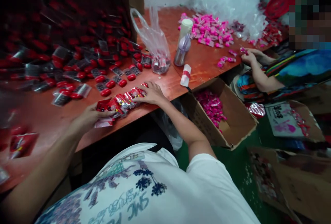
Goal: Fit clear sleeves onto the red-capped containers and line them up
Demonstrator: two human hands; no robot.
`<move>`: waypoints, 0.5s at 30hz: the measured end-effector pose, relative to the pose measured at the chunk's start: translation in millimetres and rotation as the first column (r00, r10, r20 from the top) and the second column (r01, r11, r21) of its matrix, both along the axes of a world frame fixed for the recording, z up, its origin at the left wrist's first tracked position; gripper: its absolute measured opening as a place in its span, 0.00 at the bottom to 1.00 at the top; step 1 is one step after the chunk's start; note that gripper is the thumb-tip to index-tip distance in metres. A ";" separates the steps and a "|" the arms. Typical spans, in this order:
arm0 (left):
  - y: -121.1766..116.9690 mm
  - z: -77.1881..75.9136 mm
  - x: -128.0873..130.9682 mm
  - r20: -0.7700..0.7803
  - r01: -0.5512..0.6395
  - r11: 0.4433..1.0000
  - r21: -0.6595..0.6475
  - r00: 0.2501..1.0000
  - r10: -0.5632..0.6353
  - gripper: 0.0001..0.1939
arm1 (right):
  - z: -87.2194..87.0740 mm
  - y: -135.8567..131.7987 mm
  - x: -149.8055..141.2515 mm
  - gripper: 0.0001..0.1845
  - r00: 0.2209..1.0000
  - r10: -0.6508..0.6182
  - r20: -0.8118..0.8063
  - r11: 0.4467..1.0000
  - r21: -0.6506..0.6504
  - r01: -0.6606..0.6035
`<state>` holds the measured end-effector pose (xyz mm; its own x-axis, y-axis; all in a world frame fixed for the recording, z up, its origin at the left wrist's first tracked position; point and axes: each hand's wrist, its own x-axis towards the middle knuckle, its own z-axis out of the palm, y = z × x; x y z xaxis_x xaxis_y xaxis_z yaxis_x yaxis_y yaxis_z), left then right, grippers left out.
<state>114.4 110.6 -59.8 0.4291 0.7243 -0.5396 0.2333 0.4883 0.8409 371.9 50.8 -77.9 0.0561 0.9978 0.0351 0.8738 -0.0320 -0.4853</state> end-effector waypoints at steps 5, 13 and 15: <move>-10.3 -3.8 52.3 0.034 0.106 0.994 -0.015 0.994 -0.105 0.34 | -9.3 -38.7 30.7 0.39 0.988 -0.082 -0.127 0.988 0.117 0.097; -56.2 -21.3 152.4 0.129 0.379 0.913 0.151 0.908 -0.398 0.39 | -43.0 -134.0 64.4 0.27 0.737 -0.222 -0.639 0.786 0.330 0.523; -63.2 -26.9 170.8 0.009 0.474 0.806 0.355 0.860 -0.510 0.36 | -66.1 -153.6 65.7 0.28 0.568 -0.268 -0.779 0.684 0.261 0.681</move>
<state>285.3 47.5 -86.7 0.8140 0.5273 -0.2436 0.2739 0.0214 0.9615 437.6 -102.8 -144.0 0.7277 0.6436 0.2372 0.2497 0.0735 -0.9655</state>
